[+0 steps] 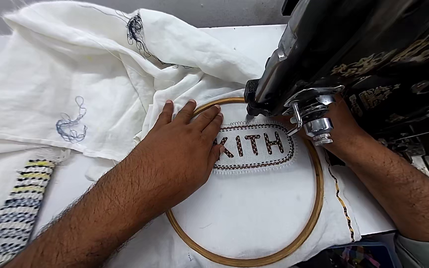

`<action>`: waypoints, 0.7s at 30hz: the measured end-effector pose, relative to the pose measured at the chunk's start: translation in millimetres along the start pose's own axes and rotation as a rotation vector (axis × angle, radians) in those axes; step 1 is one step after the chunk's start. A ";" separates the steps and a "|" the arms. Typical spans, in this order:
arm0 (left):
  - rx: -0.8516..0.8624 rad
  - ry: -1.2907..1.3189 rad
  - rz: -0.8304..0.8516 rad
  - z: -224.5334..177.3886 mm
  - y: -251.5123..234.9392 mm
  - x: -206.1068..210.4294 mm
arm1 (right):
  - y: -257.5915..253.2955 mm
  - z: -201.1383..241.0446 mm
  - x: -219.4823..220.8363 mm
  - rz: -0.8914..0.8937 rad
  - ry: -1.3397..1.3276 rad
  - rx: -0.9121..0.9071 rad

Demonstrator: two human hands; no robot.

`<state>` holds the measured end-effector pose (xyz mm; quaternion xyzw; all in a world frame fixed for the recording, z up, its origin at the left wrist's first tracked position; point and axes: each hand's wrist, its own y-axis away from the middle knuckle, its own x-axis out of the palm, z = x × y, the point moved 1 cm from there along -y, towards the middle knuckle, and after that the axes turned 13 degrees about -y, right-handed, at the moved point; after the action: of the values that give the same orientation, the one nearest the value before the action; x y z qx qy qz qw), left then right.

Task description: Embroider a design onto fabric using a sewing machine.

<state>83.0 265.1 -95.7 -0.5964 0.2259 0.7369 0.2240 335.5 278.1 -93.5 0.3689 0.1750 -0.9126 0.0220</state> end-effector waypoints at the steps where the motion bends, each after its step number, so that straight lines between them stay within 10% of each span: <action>1: 0.003 0.002 -0.005 -0.2 0.6 -0.1 | -0.8 -0.7 0.2 -0.003 0.000 0.003; 21: 0.008 -0.021 0.000 1.6 3.0 -2.1 | -4.6 -12.9 7.2 -0.033 0.007 -0.117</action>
<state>80.3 263.6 -93.2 -0.5876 0.2267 0.7423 0.2288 338.0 287.4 -105.6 0.3671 0.2341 -0.8998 0.0278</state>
